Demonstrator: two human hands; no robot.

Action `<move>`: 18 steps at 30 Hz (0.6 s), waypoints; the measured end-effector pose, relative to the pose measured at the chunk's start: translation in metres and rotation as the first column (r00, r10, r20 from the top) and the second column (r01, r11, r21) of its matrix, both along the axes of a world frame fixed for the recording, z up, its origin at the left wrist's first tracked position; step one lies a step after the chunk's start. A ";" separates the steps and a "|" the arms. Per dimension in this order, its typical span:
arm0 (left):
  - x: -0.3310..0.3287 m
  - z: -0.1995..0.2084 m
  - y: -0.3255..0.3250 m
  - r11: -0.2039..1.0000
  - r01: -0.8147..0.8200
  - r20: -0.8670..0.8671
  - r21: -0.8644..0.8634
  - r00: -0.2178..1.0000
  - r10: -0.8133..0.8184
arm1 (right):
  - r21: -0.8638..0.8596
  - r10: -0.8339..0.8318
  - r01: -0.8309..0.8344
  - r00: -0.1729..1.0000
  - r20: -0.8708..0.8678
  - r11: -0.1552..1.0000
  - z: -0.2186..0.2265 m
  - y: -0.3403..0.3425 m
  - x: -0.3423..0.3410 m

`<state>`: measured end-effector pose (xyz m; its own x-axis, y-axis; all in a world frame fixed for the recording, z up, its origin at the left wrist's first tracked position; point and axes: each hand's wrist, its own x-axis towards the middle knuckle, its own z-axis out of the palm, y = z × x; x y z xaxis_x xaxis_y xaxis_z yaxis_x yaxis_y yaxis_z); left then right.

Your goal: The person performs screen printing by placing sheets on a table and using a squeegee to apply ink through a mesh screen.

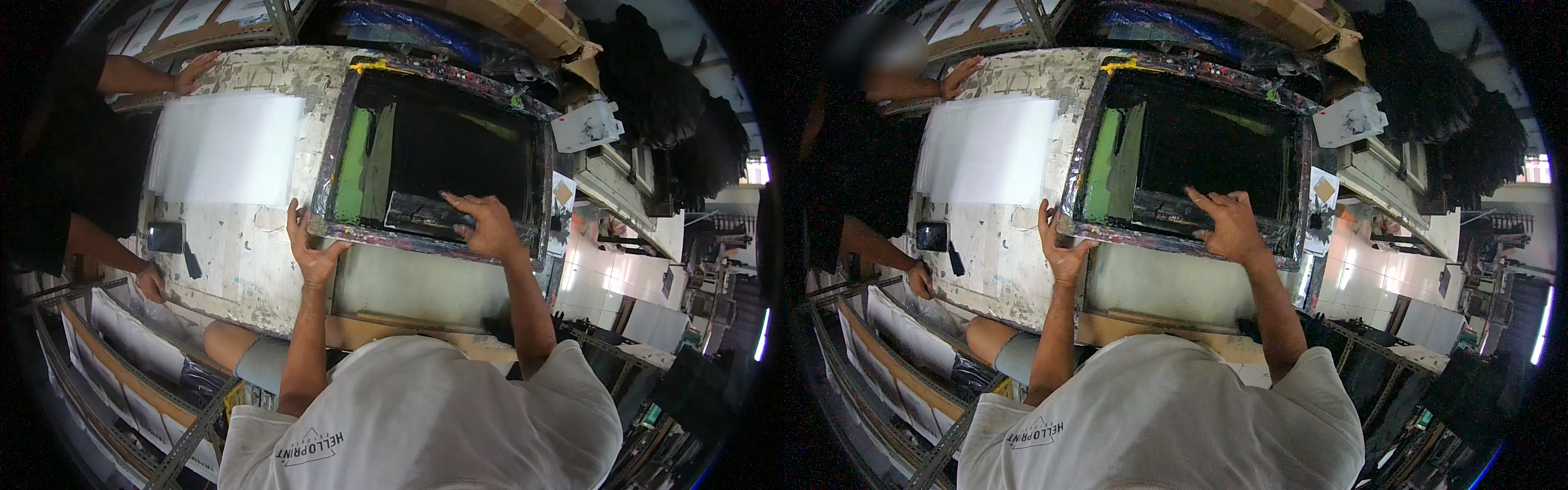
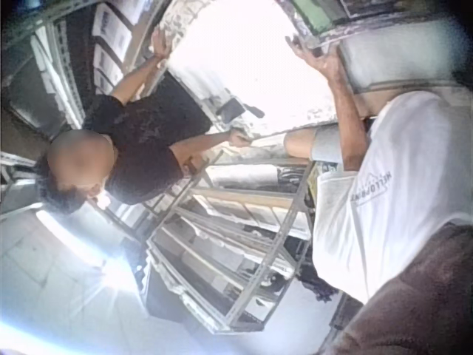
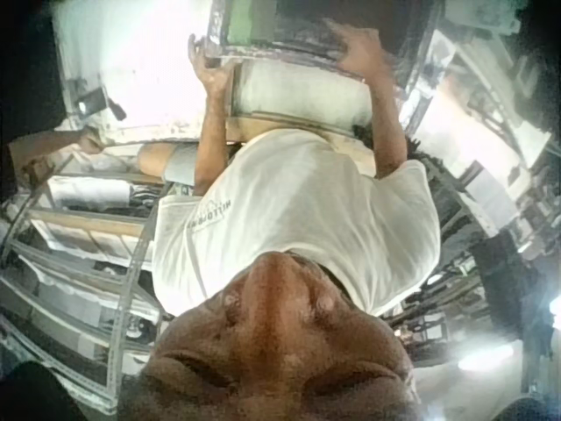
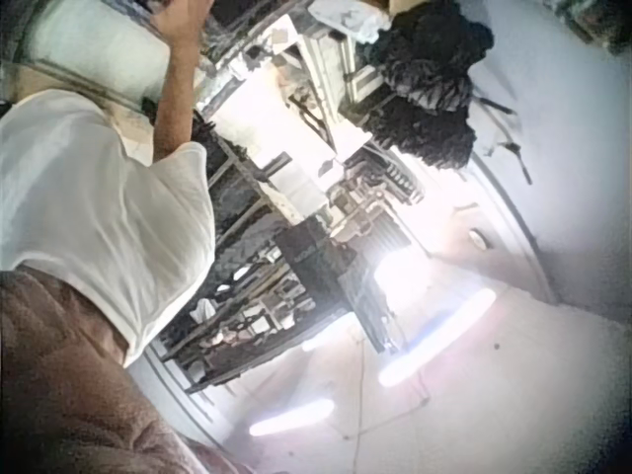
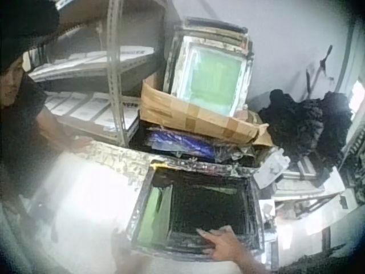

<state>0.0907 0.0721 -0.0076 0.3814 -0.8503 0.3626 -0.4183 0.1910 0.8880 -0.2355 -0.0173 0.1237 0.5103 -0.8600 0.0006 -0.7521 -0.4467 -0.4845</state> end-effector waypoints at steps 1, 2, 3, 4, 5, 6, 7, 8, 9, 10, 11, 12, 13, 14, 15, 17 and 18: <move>0.000 0.003 0.001 0.999 -0.007 0.020 0.031 1.000 0.006 | -0.009 -0.030 0.030 0.997 -0.074 1.000 -0.009 0.005 0.004; 0.000 0.005 0.003 0.998 -0.015 0.041 0.062 0.999 0.012 | -0.020 -0.060 0.057 0.987 -0.148 0.998 -0.019 0.010 0.008; 0.001 0.006 0.003 0.998 -0.019 0.072 0.067 0.997 0.014 | -0.035 -0.091 0.085 0.971 -0.222 0.996 -0.027 0.009 0.010; 0.001 0.006 0.003 0.997 -0.025 0.102 0.072 0.995 0.017 | -0.030 -0.099 0.094 0.971 -0.218 0.995 -0.033 0.004 0.009; 0.001 0.005 0.003 0.997 -0.032 0.133 0.077 0.991 0.022 | -0.025 -0.105 0.102 0.971 -0.214 0.994 -0.039 -0.006 0.008; 0.002 0.004 0.004 0.995 -0.036 0.131 0.089 0.991 0.024 | -0.017 -0.107 0.106 0.972 -0.210 0.994 -0.047 -0.016 0.007; 0.003 0.002 0.005 0.994 -0.035 0.130 0.103 0.991 0.021 | -0.150 -0.123 0.102 0.982 -0.141 0.983 -0.054 -0.031 0.005; 0.004 0.001 0.007 0.992 -0.036 0.129 0.118 0.991 0.021 | -0.198 -0.133 0.111 0.986 -0.101 0.974 -0.059 -0.050 0.002; 0.004 0.002 0.007 0.992 -0.040 0.106 0.119 0.994 0.027 | -0.246 -0.144 0.125 0.988 -0.062 0.961 -0.059 -0.074 0.001; 0.002 0.006 0.007 0.992 -0.039 0.083 0.121 0.996 0.029 | -0.296 -0.134 0.116 0.990 -0.038 0.948 -0.063 -0.099 -0.004; 0.001 0.010 0.006 0.992 -0.040 0.061 0.120 0.998 0.033 | -0.309 -0.152 0.133 0.988 -0.037 0.942 -0.067 -0.123 -0.007; -0.001 0.013 0.004 0.991 -0.044 0.039 0.123 0.998 0.040 | -0.349 -0.148 0.116 0.987 -0.067 0.930 -0.069 -0.148 -0.009; -0.002 0.015 0.004 0.991 -0.045 0.017 0.127 0.999 0.043 | -0.396 -0.140 0.108 0.989 -0.054 0.912 -0.075 -0.171 -0.013; -0.003 0.015 0.005 0.990 -0.048 -0.005 0.133 0.999 0.049 | -0.391 -0.146 0.113 0.988 -0.055 0.914 -0.073 -0.191 -0.011; -0.003 0.014 0.004 0.990 -0.043 -0.018 0.133 0.999 0.045 | -0.412 -0.146 0.111 0.988 -0.056 0.905 -0.074 -0.210 -0.012; -0.003 0.012 0.006 0.990 -0.032 -0.043 0.135 0.998 0.038 | -0.407 -0.144 0.105 0.987 -0.065 0.908 -0.076 -0.234 -0.014; -0.003 0.013 0.006 0.992 -0.031 -0.012 0.121 0.999 0.033 | -0.384 -0.138 0.100 0.988 -0.074 0.918 -0.073 -0.244 -0.014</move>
<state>0.0874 0.0782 0.0050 0.4132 -0.8751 0.2520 -0.4098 0.0685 0.9096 -0.2491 -0.2611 0.0502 0.4182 -0.8598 0.2929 -0.8459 -0.4862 -0.2195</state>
